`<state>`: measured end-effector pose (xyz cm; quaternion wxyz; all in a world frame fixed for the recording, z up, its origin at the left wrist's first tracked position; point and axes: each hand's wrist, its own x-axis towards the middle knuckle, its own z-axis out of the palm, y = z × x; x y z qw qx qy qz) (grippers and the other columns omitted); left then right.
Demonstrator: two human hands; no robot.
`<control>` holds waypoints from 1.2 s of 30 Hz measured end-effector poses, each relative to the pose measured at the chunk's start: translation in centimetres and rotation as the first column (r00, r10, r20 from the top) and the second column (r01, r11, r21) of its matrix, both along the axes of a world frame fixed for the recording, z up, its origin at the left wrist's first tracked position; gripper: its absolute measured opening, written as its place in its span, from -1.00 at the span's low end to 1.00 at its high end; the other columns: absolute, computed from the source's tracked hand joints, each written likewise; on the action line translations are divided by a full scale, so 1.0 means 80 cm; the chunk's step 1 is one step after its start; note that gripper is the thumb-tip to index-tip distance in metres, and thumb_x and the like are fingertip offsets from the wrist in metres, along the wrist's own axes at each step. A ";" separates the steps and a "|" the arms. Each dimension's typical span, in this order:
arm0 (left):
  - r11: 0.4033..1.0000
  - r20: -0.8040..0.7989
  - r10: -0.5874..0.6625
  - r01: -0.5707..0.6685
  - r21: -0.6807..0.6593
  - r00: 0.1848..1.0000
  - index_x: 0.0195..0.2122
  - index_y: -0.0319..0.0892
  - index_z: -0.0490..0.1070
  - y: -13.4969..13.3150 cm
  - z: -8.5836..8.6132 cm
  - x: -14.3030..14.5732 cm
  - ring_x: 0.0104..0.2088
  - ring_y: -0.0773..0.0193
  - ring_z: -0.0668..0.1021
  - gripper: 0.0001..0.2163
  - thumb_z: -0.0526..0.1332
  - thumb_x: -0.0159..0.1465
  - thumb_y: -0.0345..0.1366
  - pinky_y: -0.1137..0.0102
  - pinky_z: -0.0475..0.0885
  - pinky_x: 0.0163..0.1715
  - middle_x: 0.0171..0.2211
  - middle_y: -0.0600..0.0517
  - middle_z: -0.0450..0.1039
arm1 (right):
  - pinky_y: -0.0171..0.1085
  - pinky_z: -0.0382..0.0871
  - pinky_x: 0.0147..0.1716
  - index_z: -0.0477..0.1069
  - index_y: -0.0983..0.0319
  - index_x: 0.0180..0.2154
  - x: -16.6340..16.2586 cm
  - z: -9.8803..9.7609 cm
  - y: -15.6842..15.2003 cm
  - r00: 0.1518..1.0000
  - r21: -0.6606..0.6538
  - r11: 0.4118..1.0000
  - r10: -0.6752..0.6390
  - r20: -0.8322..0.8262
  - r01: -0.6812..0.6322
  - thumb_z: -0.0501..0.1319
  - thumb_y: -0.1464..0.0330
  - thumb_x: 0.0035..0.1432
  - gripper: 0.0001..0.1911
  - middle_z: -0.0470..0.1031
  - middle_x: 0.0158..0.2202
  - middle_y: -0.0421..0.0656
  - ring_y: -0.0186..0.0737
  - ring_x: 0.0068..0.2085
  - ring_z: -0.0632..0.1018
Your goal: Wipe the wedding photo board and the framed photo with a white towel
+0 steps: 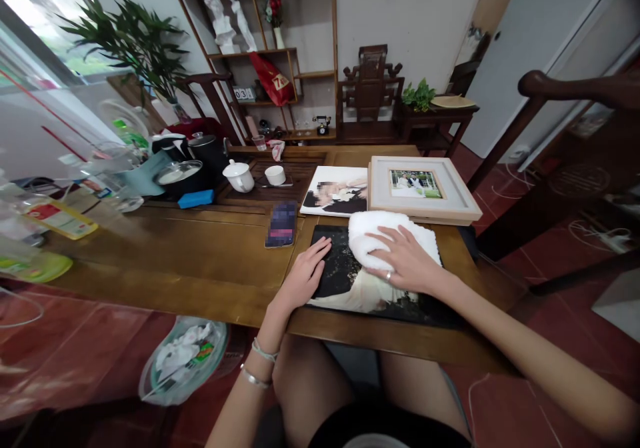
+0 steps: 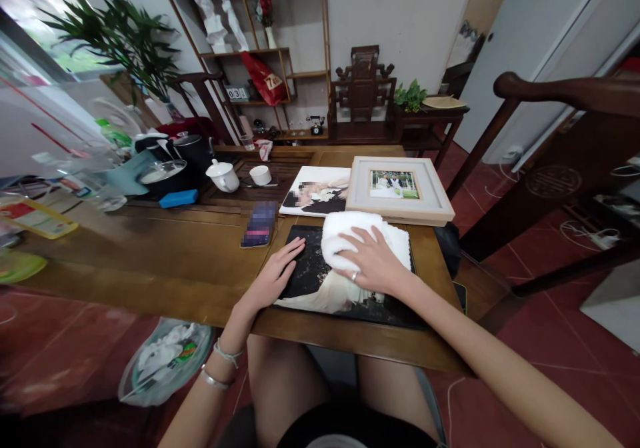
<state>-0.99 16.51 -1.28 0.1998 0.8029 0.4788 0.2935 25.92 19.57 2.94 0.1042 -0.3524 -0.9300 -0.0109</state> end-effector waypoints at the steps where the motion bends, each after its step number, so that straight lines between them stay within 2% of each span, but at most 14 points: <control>1: 1.000 0.000 -0.002 0.002 0.001 1.000 0.23 -0.10 0.18 0.000 0.000 0.000 0.31 0.19 0.16 -0.60 -0.09 0.38 -0.34 0.10 0.09 0.27 0.28 -0.03 0.15 | 0.28 -0.07 0.14 0.44 0.12 0.00 -0.004 0.000 0.003 1.000 0.008 1.000 -0.017 -0.001 0.017 0.09 0.14 0.24 -0.63 0.24 0.23 -0.04 0.21 0.25 0.14; 3: 1.000 -0.003 0.004 -0.004 -0.002 1.000 0.23 -0.11 0.17 -0.001 0.001 0.000 0.31 0.19 0.16 -0.60 -0.09 0.38 -0.34 0.09 0.09 0.27 0.28 -0.04 0.15 | 0.30 -0.10 0.14 0.44 0.12 0.01 -0.015 0.000 -0.009 1.000 -0.014 1.000 -0.024 0.006 0.024 0.10 0.16 0.24 -0.63 0.23 0.24 -0.03 0.25 0.25 0.12; 9: 1.000 0.011 0.003 -0.003 -0.007 1.000 0.22 -0.10 0.20 -0.001 0.003 0.000 0.30 0.16 0.17 -0.61 -0.08 0.38 -0.32 0.11 0.12 0.26 0.28 -0.04 0.16 | 0.37 -0.28 0.14 0.48 0.07 -0.06 -0.053 0.000 -0.115 0.994 -0.206 0.973 0.109 0.001 -0.106 0.21 0.17 0.12 -0.67 0.04 0.32 -0.04 0.38 0.29 -0.04; 11: 1.000 0.022 -0.002 0.002 -0.015 1.000 0.22 -0.09 0.20 -0.001 0.003 -0.001 0.30 0.15 0.18 -0.61 -0.07 0.38 -0.31 0.11 0.13 0.25 0.27 -0.04 0.17 | 0.37 -0.29 0.14 0.48 0.08 -0.07 -0.058 -0.001 -0.131 0.992 -0.233 0.965 0.126 -0.002 -0.123 0.21 0.15 0.11 -0.66 -0.01 0.34 -0.03 0.38 0.29 -0.05; 13: 1.000 0.022 0.002 -0.002 -0.023 1.000 0.22 -0.10 0.21 0.000 0.003 -0.001 0.30 0.15 0.18 -0.61 -0.07 0.38 -0.31 0.11 0.12 0.25 0.27 -0.04 0.17 | 0.35 -0.25 0.15 0.46 0.06 -0.04 -0.059 -0.001 -0.124 0.995 -0.233 0.968 0.096 0.000 -0.094 0.19 0.16 0.13 -0.64 0.04 0.32 -0.05 0.34 0.29 -0.01; 18: 1.000 0.014 0.013 -0.013 -0.017 1.000 0.22 -0.11 0.20 -0.002 0.002 0.000 0.30 0.17 0.17 -0.60 -0.08 0.38 -0.33 0.09 0.08 0.27 0.28 -0.04 0.16 | 0.30 -0.14 0.15 0.41 0.11 0.04 -0.060 0.001 -0.056 0.988 -0.114 0.981 -0.152 0.038 0.155 0.17 0.27 0.15 -0.61 0.17 0.27 -0.04 0.31 0.25 0.09; 20: 1.000 0.020 0.015 -0.015 -0.013 1.000 0.22 -0.11 0.20 -0.002 0.002 0.000 0.30 0.17 0.18 -0.60 -0.08 0.37 -0.33 0.09 0.08 0.27 0.27 -0.05 0.17 | 0.33 -0.13 0.14 0.41 0.14 0.05 -0.067 0.003 -0.047 0.978 -0.085 0.975 -0.201 0.053 0.205 0.16 0.27 0.16 -0.60 0.17 0.27 0.02 0.34 0.25 0.09; 22: 1.000 0.021 0.013 -0.013 -0.013 1.000 0.21 -0.10 0.21 -0.002 0.002 0.000 0.29 0.16 0.19 -0.61 -0.07 0.37 -0.32 0.08 0.10 0.26 0.27 -0.05 0.18 | 0.36 -0.16 0.13 0.43 0.14 0.03 -0.079 0.003 -0.062 0.982 -0.102 0.978 -0.177 0.060 0.182 0.17 0.25 0.16 -0.62 0.14 0.27 0.05 0.38 0.25 0.07; 25: 1.000 0.015 0.000 0.001 -0.021 1.000 0.20 -0.08 0.23 -0.001 0.003 -0.001 0.30 0.13 0.18 -0.61 -0.06 0.37 -0.31 0.07 0.14 0.24 0.27 -0.05 0.17 | 0.39 -0.26 0.13 0.47 0.12 -0.03 -0.093 0.002 -0.112 0.998 -0.177 0.983 -0.042 0.057 0.051 0.20 0.23 0.13 -0.65 0.08 0.30 0.04 0.42 0.27 0.02; 27: 1.000 0.018 -0.013 0.013 -0.021 1.000 0.22 -0.08 0.21 -0.001 0.003 -0.002 0.30 0.12 0.18 -0.60 -0.05 0.37 -0.31 0.07 0.15 0.24 0.28 -0.05 0.16 | 0.39 -0.32 0.14 0.51 0.13 -0.09 -0.094 0.002 -0.142 0.998 -0.226 0.974 0.037 0.048 -0.025 0.20 0.24 0.13 -0.70 0.04 0.32 0.01 0.40 0.28 -0.02; 29: 1.000 0.029 -0.022 0.023 -0.012 0.999 0.24 -0.08 0.18 -0.001 0.003 -0.003 0.30 0.13 0.18 -0.59 -0.06 0.37 -0.32 0.07 0.14 0.24 0.28 -0.06 0.15 | 0.33 -0.34 0.17 0.52 0.14 -0.15 -0.086 0.002 -0.153 0.997 -0.270 0.961 0.074 0.025 -0.064 0.22 0.28 0.09 -0.75 0.02 0.33 -0.03 0.33 0.29 -0.03; 32: 1.000 0.033 -0.012 0.012 -0.001 0.999 0.23 -0.10 0.19 -0.002 0.002 -0.002 0.30 0.16 0.18 -0.60 -0.08 0.37 -0.33 0.08 0.13 0.25 0.27 -0.05 0.17 | 0.22 -0.27 0.21 0.49 0.13 -0.11 -0.061 0.005 -0.129 0.998 -0.304 0.951 0.050 -0.030 -0.057 0.25 0.38 -0.02 -0.64 0.11 0.29 -0.07 0.20 0.28 0.02; 34: 1.000 0.023 0.003 -0.003 -0.001 1.000 0.22 -0.12 0.20 -0.002 0.001 -0.002 0.30 0.17 0.18 -0.60 -0.08 0.38 -0.34 0.08 0.10 0.26 0.27 -0.06 0.17 | 0.15 -0.17 0.21 0.45 0.15 -0.06 -0.043 0.010 -0.094 0.998 -0.278 0.961 -0.001 -0.059 -0.015 0.22 0.47 -0.07 -0.54 0.23 0.22 -0.05 0.14 0.26 0.07; 36: 1.000 0.017 0.006 -0.006 0.004 1.000 0.22 -0.12 0.20 -0.002 0.000 -0.001 0.30 0.17 0.18 -0.60 -0.08 0.38 -0.34 0.08 0.09 0.27 0.28 -0.05 0.16 | 0.08 -0.02 0.16 0.43 0.21 -0.03 -0.034 0.015 -0.055 0.996 -0.246 0.969 -0.048 -0.075 0.028 0.16 0.51 -0.05 -0.53 0.33 0.12 0.03 0.10 0.22 0.13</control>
